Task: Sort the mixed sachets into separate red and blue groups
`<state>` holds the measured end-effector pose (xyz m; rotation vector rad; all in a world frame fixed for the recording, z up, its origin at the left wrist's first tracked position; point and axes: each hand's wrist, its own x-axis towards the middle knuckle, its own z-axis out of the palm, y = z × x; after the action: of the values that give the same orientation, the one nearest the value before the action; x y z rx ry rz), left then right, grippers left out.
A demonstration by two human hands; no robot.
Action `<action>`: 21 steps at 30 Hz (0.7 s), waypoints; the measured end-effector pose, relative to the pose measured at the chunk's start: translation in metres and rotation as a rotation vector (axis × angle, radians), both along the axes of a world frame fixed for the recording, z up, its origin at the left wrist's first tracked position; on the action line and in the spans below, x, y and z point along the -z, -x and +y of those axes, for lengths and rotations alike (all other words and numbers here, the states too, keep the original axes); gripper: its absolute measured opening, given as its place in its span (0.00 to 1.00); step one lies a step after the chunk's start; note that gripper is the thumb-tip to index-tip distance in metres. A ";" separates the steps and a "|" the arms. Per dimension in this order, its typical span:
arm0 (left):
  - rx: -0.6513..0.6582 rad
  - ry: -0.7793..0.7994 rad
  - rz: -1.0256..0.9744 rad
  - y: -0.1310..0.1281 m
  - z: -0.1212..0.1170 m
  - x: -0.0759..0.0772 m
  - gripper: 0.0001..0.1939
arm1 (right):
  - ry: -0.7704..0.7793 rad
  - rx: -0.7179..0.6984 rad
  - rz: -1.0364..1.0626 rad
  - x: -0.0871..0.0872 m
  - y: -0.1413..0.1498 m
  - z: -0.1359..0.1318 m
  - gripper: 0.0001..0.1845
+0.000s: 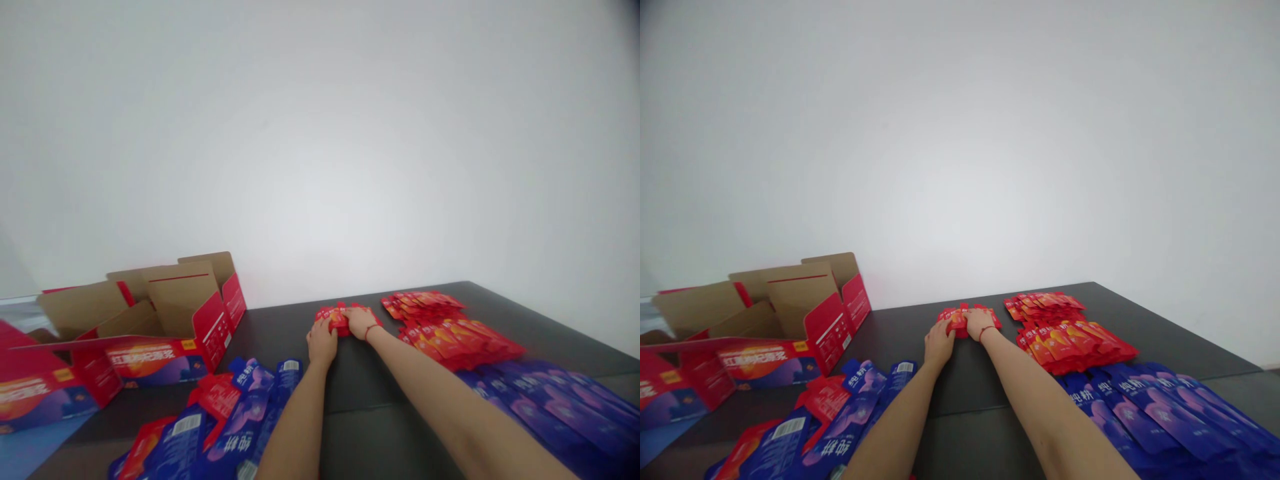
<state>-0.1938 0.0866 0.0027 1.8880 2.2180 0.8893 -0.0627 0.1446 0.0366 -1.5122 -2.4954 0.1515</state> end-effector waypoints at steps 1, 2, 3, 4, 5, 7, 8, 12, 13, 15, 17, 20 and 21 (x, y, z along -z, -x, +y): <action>-0.004 -0.005 -0.010 0.000 0.000 0.000 0.19 | 0.011 -0.004 0.004 0.002 -0.002 0.001 0.17; -0.008 -0.011 -0.023 0.000 -0.001 0.000 0.18 | 0.016 -0.003 0.010 0.003 -0.004 0.001 0.17; -0.013 -0.020 -0.038 0.000 -0.001 0.000 0.18 | 0.017 0.000 0.017 0.004 -0.004 0.001 0.17; -0.018 -0.030 -0.058 0.000 -0.002 0.001 0.17 | 0.014 0.002 0.026 0.004 -0.004 0.001 0.17; -0.022 -0.041 -0.080 0.000 -0.002 0.001 0.17 | 0.007 0.002 0.038 0.003 -0.004 -0.001 0.17; -0.031 -0.063 -0.133 0.000 -0.002 0.002 0.17 | -0.019 -0.010 0.072 -0.003 -0.002 -0.008 0.18; -0.040 -0.073 -0.167 0.000 -0.002 0.001 0.17 | -0.039 -0.023 0.094 -0.006 0.001 -0.014 0.18; -0.130 -0.141 -0.362 0.009 0.004 -0.011 0.17 | -0.115 -0.123 0.195 -0.018 0.015 -0.054 0.22; -0.161 -0.173 -0.420 0.014 0.005 -0.019 0.18 | -0.118 -0.155 0.214 -0.018 0.020 -0.067 0.22; -0.213 -0.255 -0.527 0.026 0.003 -0.037 0.20 | -0.089 -0.224 0.238 -0.014 0.030 -0.091 0.24; -0.238 -0.348 -0.608 0.040 -0.004 -0.056 0.22 | -0.025 -0.291 0.241 -0.008 0.044 -0.112 0.29; -0.229 -0.447 -0.689 0.056 -0.025 -0.080 0.21 | 0.083 -0.300 0.233 0.000 0.071 -0.133 0.35; -0.223 -0.465 -0.710 0.059 -0.033 -0.084 0.20 | 0.116 -0.267 0.230 0.000 0.081 -0.136 0.34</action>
<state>-0.2529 0.0533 0.0864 1.1453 1.8775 1.8841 -0.1437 0.0081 0.0362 -1.1186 -2.5227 0.4921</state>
